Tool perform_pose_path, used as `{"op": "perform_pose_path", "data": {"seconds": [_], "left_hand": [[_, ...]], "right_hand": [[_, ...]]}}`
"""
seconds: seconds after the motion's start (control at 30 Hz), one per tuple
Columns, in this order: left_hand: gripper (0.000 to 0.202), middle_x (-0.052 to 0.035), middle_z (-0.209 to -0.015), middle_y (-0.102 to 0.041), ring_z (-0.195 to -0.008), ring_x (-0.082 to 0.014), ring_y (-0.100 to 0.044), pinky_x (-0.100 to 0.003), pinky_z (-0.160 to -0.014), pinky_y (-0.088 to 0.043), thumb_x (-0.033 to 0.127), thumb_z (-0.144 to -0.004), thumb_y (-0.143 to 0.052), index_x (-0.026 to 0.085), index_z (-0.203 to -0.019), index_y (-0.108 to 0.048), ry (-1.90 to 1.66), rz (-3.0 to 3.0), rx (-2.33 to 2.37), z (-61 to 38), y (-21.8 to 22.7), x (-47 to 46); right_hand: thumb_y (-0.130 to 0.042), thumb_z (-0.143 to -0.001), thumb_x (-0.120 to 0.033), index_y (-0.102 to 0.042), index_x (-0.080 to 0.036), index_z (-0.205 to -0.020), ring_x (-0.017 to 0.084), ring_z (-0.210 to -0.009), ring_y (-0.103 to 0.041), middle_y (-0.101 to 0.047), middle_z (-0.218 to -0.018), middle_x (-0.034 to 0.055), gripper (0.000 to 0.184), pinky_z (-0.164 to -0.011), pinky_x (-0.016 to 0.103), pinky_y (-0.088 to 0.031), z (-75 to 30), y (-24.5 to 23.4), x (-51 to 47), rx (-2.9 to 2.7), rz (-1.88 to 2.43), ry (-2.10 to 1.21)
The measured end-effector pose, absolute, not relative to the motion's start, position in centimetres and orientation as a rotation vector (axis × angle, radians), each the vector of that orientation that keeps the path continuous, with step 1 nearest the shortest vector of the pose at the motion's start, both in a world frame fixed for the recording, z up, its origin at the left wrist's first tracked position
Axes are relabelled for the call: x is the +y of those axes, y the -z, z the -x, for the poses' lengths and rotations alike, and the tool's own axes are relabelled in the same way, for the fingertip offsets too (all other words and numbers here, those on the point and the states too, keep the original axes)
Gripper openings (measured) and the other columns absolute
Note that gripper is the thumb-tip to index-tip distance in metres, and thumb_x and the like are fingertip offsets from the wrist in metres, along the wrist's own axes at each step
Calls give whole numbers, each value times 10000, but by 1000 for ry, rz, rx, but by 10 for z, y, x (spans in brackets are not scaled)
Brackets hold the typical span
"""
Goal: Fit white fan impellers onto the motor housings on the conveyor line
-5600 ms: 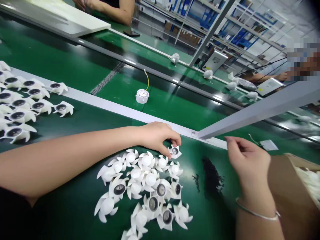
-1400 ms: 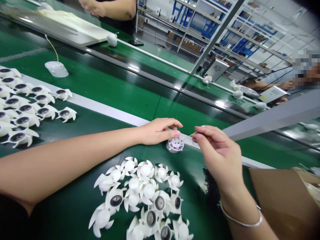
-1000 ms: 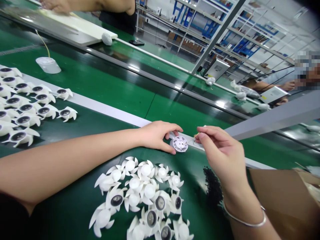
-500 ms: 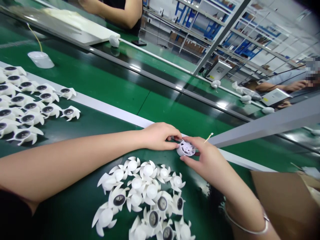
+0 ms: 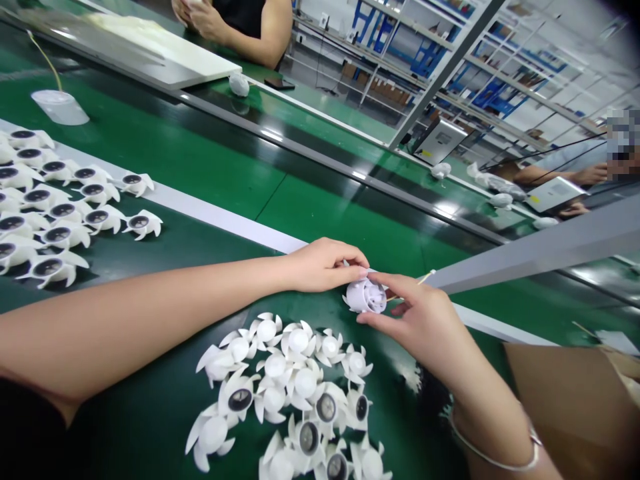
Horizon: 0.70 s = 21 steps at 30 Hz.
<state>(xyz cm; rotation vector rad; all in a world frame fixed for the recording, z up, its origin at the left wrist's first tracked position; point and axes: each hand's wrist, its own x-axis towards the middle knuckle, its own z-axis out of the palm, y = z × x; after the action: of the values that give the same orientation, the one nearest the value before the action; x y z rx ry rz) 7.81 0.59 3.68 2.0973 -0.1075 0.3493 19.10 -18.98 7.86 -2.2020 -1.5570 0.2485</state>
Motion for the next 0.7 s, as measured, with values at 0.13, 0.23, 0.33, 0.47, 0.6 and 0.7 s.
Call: {"op": "perform_pose_path", "data": {"seconds": [0.13,0.23,0.33,0.47,0.6,0.7], "left_hand": [[256,-25,-1020,-732,-897,-152,-662,-254,-778,-483,342,-964,-527,183,-1071,-697,-349,-2101,-103,-78,-38,7],[259,-28,-1031,-732,-912,-156,-661,-257,-795,-482,343,-967,-525,180,-1071,-697,-356,-2105,-111,-78,-38,7],[269,-29,-1037,-732,-936,-155,-658,-255,-814,-478,343,-980,-506,177,-1063,-700,-374,-2087,-126,-78,-38,7],[291,-27,-1035,-731,-954,-155,-651,-259,-832,-473,348,-999,-472,177,-1043,-704,-380,-2049,-132,-77,-38,7],[304,-38,-1047,-714,-855,-148,-643,-258,-747,-478,414,-946,-560,190,-1104,-689,-286,-2033,-120,-77,-38,10],[477,-41,-1050,-681,-815,-147,-616,-239,-679,-453,451,-793,-742,217,-1198,-651,-190,-2103,-138,-77,-38,14]], "right_hand": [[-819,-733,-295,-662,-246,-1231,246,-919,-685,-713,-1133,53,525,-724,354,-574,-189,-76,-188,-1658,2150,-212],[-810,-752,-266,-647,-247,-1241,246,-957,-678,-701,-1155,51,516,-828,387,-565,-187,-77,-187,-1740,2110,-177],[-807,-765,-266,-639,-226,-1239,245,-997,-658,-678,-1172,70,504,-841,385,-563,-185,-76,-186,-1790,2052,-116],[-813,-749,-219,-639,-200,-1235,260,-1004,-639,-642,-1184,99,516,-815,405,-560,-180,-71,-184,-1846,2088,-57],[-822,-739,-207,-669,-190,-1169,242,-964,-638,-643,-1118,90,457,-802,382,-561,-179,-66,-180,-1829,2090,-61],[-844,-719,-229,-671,-197,-1172,223,-915,-650,-657,-1087,77,486,-797,368,-562,-181,-64,-178,-1764,2093,-116]]}}
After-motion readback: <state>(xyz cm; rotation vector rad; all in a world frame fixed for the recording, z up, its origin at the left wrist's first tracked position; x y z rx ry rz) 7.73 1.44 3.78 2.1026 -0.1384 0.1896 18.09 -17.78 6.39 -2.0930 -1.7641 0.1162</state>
